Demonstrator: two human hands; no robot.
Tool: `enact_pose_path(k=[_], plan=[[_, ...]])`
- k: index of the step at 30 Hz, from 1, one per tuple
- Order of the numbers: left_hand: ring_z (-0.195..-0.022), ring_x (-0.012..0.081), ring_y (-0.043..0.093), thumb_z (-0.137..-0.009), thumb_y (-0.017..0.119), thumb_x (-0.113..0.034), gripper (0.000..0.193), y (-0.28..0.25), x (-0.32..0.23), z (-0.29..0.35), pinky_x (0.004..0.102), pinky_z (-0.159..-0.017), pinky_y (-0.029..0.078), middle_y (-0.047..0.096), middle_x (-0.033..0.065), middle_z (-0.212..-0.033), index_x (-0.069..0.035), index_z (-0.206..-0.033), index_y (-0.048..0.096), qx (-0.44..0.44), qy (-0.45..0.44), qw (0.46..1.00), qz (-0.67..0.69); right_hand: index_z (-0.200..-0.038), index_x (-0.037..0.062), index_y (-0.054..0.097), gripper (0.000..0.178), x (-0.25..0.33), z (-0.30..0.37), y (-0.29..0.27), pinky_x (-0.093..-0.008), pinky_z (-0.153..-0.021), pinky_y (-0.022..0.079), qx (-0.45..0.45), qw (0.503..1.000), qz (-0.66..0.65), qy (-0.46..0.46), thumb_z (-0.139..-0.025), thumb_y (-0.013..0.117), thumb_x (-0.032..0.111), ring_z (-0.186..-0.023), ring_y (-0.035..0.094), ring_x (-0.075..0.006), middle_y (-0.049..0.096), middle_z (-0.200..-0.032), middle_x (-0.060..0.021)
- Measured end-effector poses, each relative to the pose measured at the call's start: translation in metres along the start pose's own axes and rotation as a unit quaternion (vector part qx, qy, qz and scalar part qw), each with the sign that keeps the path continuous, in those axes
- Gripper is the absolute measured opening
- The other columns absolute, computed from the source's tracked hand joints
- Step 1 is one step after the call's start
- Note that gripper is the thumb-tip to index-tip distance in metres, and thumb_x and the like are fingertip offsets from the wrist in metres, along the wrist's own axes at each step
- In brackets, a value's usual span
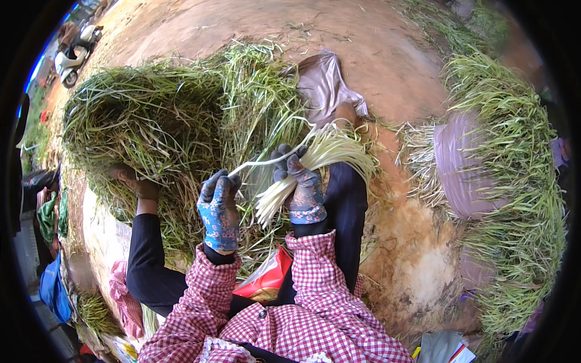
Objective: The person sits on the ground and repeatedly gathers handfuls of long green grass, aligns them, and ties them into bundles using thin strips of grass. The person places the finished bundles to the side.
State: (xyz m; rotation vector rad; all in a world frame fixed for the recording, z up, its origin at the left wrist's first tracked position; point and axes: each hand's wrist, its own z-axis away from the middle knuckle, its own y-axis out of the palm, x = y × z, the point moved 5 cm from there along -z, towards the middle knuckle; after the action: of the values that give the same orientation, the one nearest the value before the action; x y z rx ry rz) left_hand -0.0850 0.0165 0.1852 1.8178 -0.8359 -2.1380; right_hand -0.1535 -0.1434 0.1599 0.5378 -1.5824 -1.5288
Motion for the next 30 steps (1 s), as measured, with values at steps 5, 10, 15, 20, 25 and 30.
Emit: enact_pose_path(k=[5, 10, 15, 20, 25, 30], plan=[[-0.08, 0.0097, 0.058, -0.079, 0.065, 0.006, 0.018, 0.047, -0.014, 0.017, 0.0228, -0.075, 0.045, 0.063, 0.0054, -0.087, 0.001, -0.096, 0.065, 0.065, 0.194, 0.934, -0.291, -0.129, 0.0031, 0.043, 0.056, -0.01, -0.004, -0.007, -0.0296, -0.083, 0.049, -0.043, 0.995, 0.085, 0.036, -0.082, 0.068, 0.021, -0.109, 0.056, -0.0238, 0.055, -0.121, -0.0103], [-0.076, 0.0228, 0.061, -0.072, 0.066, 0.009, 0.024, 0.051, -0.01, 0.032, 0.0297, -0.069, 0.048, 0.062, 0.0108, -0.085, -0.004, -0.092, 0.064, 0.125, 0.282, 0.886, -0.347, -0.123, 0.0074, 0.044, 0.048, -0.011, -0.005, -0.001, -0.0406, -0.091, 0.047, -0.034, 0.995, 0.087, 0.017, -0.082, 0.068, 0.017, -0.113, 0.054, -0.0291, 0.057, -0.118, -0.0125], [-0.078, 0.023, 0.059, -0.072, 0.066, 0.009, 0.023, 0.05, -0.006, 0.035, 0.0296, -0.069, 0.047, 0.059, 0.0101, -0.086, -0.004, -0.091, 0.064, 0.142, 0.292, 0.871, -0.369, -0.117, 0.0107, 0.047, 0.039, -0.013, -0.007, -0.005, -0.0391, -0.082, 0.051, -0.013, 0.998, 0.066, 0.006, -0.084, 0.066, 0.016, -0.104, 0.058, -0.0293, 0.06, -0.109, -0.0125], [-0.083, 0.0212, 0.056, -0.074, 0.062, 0.009, 0.019, 0.046, 0.0, 0.035, 0.0301, -0.076, 0.044, 0.058, 0.0096, -0.089, -0.003, -0.089, 0.062, 0.203, 0.264, 0.891, -0.307, -0.109, 0.0117, 0.052, 0.03, 0.011, -0.004, -0.002, -0.0325, -0.056, 0.049, -0.063, 0.998, 0.007, -0.005, -0.084, 0.066, 0.018, -0.084, 0.063, -0.0263, 0.062, -0.091, -0.0075], [-0.082, 0.0152, 0.061, -0.083, 0.063, -0.003, 0.012, -0.037, 0.033, -0.056, 0.027, -0.076, 0.048, 0.064, 0.0092, -0.088, -0.001, -0.095, 0.063, 0.056, 0.064, 0.955, -0.283, -0.112, 0.0111, 0.053, 0.03, 0.093, 0.035, 0.06, -0.0199, -0.051, 0.039, 0.197, 0.96, 0.022, -0.197, -0.084, 0.065, 0.014, -0.069, 0.055, -0.0093, 0.064, -0.09, 0.0006], [-0.086, 0.0162, 0.062, -0.087, 0.059, -0.01, 0.019, -0.082, 0.096, -0.142, 0.0271, -0.079, 0.047, 0.066, 0.0098, -0.095, 0.001, -0.102, 0.063, 0.042, 0.13, 0.875, -0.464, -0.104, 0.0144, 0.052, 0.028, 0.076, 0.028, 0.069, -0.0193, -0.053, 0.04, 0.244, 0.952, -0.094, -0.158, -0.082, 0.069, 0.014, -0.067, 0.051, -0.0029, 0.062, -0.089, 0.0039]])
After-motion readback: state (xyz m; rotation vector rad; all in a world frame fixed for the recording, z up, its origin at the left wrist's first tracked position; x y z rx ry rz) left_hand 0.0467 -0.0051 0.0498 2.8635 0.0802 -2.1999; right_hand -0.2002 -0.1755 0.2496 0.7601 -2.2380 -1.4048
